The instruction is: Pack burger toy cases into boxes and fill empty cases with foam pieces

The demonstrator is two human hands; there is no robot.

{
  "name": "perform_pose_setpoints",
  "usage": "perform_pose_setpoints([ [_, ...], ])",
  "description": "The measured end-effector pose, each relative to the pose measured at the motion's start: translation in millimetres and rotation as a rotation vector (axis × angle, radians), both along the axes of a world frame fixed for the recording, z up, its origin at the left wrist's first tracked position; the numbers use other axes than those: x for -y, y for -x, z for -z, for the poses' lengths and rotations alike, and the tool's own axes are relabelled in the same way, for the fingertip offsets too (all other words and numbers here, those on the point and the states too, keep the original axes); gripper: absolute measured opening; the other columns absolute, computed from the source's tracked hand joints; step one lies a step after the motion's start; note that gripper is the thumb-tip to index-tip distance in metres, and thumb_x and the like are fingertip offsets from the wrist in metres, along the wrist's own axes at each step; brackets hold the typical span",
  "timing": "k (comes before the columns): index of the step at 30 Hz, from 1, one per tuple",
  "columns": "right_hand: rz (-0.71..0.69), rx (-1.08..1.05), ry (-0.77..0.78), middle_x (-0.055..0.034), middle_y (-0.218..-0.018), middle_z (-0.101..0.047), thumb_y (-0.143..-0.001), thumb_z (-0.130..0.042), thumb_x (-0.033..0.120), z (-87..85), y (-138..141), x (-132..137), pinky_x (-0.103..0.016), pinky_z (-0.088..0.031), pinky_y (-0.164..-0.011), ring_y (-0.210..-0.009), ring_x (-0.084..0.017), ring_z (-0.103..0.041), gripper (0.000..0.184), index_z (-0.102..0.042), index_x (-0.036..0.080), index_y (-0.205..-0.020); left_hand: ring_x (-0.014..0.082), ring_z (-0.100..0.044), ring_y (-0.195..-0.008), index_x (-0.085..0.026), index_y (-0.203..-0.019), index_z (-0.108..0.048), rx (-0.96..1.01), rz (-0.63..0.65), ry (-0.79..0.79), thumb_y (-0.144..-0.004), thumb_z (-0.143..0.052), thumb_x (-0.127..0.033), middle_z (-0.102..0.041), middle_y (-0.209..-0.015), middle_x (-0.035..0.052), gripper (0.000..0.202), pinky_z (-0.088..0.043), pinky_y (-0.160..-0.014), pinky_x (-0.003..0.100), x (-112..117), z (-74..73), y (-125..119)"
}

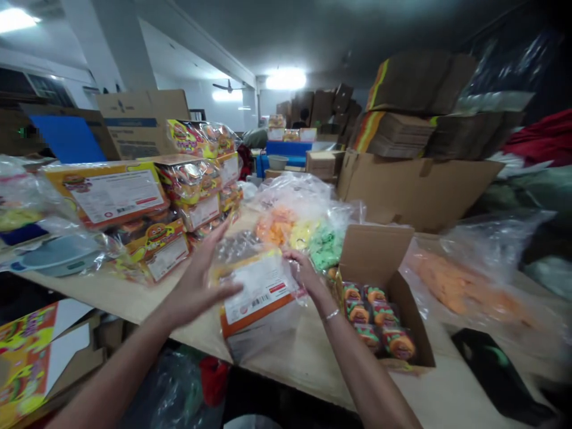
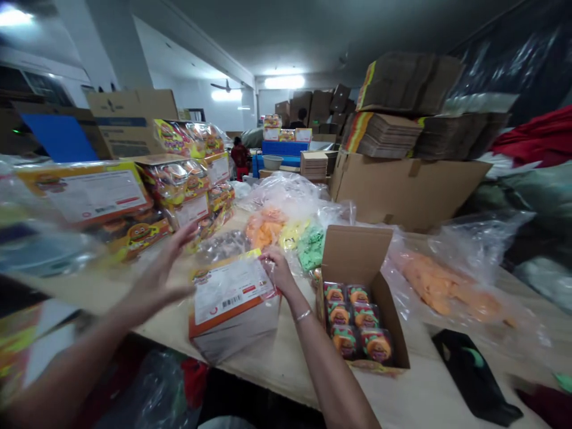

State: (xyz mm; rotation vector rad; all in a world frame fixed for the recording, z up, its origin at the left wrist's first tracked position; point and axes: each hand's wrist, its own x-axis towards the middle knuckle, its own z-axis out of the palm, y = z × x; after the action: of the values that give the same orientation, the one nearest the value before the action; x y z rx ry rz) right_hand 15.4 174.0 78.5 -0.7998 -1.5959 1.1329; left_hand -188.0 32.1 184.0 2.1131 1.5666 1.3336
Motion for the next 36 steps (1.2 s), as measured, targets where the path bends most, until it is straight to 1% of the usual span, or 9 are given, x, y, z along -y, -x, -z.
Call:
perform_pose_setpoints([
  [2,0.057,-0.003,0.008,-0.0019,-0.077,-0.063,-0.077,-0.056,0.030,3.1,0.4,15.6,-0.030,-0.046,-0.074,-0.077,-0.019,-0.056,0.014,-0.065,0.020,-0.076,0.0430,-0.029,-0.139,-0.024,-0.148,-0.032,-0.090,-0.220,0.009,-0.054,-0.081,-0.057,-0.036,-0.151,0.0149,0.111,-0.025,-0.114,0.059,24.6,50.4,10.7],
  [4,0.125,0.028,-0.033,-0.0026,-0.078,-0.060,-0.079,-0.055,0.029,7.0,-0.6,34.9,-0.029,-0.045,-0.072,-0.078,-0.019,-0.055,0.013,-0.063,0.019,-0.076,0.0442,-0.030,-0.139,-0.021,-0.150,-0.025,-0.103,-0.252,0.088,-0.056,-0.079,-0.057,-0.031,-0.153,0.0186,0.114,-0.029,-0.112,0.061,38.6,90.5,17.4],
  [7,0.190,0.101,-0.126,-0.0039,-0.084,-0.056,-0.080,-0.056,0.025,9.5,-4.3,60.3,-0.029,-0.045,-0.071,-0.082,-0.019,-0.054,0.010,-0.062,0.018,-0.074,0.0410,-0.037,-0.136,-0.019,-0.151,-0.016,-0.023,-0.308,0.198,-0.064,-0.074,-0.058,-0.031,-0.153,0.0200,0.111,-0.037,-0.108,0.059,42.5,114.1,22.6],
  [12,0.204,0.251,-0.276,-0.0059,-0.092,-0.057,-0.081,-0.054,0.015,-0.3,-11.3,67.7,-0.032,-0.047,-0.079,-0.088,-0.020,-0.056,0.008,-0.061,0.019,-0.078,0.0350,-0.055,-0.120,-0.016,-0.144,-0.033,-0.060,-0.399,0.228,-0.070,-0.066,-0.057,-0.045,-0.143,0.0193,0.091,-0.050,-0.094,0.048,25.9,97.3,33.5],
  [15,0.201,0.242,-0.432,-0.0082,-0.097,-0.060,-0.084,-0.054,0.018,-13.8,-13.3,52.5,-0.036,-0.045,-0.087,-0.097,-0.022,-0.056,0.008,-0.061,0.019,-0.080,0.0247,-0.065,-0.082,-0.017,-0.106,-0.063,-0.131,-0.373,0.195,-0.077,-0.055,-0.048,-0.068,-0.101,0.0096,0.043,-0.051,-0.074,0.037,7.2,81.2,48.9],
  [18,0.204,0.113,-0.379,-0.0022,-0.074,-0.060,-0.087,-0.053,0.027,-30.3,-16.6,32.2,-0.028,-0.046,-0.068,-0.072,-0.017,-0.056,0.015,-0.059,0.019,-0.075,0.0167,-0.051,-0.057,-0.020,-0.065,-0.058,-0.105,-0.351,0.146,-0.078,-0.049,-0.041,-0.055,-0.059,0.0003,0.026,-0.039,-0.056,0.028,-14.3,55.9,66.5],
  [23,0.192,-0.003,-0.359,0.0002,-0.072,-0.060,-0.084,-0.059,0.036,-52.1,-18.1,8.9,-0.025,-0.042,-0.061,-0.064,-0.014,-0.055,0.019,-0.061,0.017,-0.082,0.0142,-0.045,-0.059,-0.019,-0.058,-0.051,0.212,-0.365,0.023,-0.073,-0.052,-0.034,-0.050,-0.056,-0.0016,0.021,-0.033,-0.056,0.025,-43.5,18.1,72.5],
  [30,0.328,-0.065,-0.385,0.0054,-0.061,-0.049,-0.083,-0.058,0.032,-74.1,-10.5,-0.8,-0.023,-0.034,-0.054,-0.055,-0.010,-0.044,0.017,-0.059,0.017,-0.073,0.0270,-0.056,-0.112,-0.017,-0.114,-0.060,0.192,-0.147,0.071,-0.056,-0.074,-0.032,-0.062,-0.124,0.0116,0.062,-0.046,-0.091,0.036,-30.7,37.0,51.1],
  [36,0.354,-0.115,-0.419,0.0054,-0.060,-0.049,-0.081,-0.061,0.038,-99.4,-12.0,-7.1,-0.022,-0.033,-0.052,-0.055,-0.009,-0.041,0.023,-0.060,0.017,-0.073,0.0153,-0.054,-0.061,-0.019,-0.063,-0.062,0.377,-0.240,-0.070,-0.068,-0.067,-0.032,-0.060,-0.060,-0.0009,0.014,-0.043,-0.065,0.027,-46.7,31.7,51.4],
])
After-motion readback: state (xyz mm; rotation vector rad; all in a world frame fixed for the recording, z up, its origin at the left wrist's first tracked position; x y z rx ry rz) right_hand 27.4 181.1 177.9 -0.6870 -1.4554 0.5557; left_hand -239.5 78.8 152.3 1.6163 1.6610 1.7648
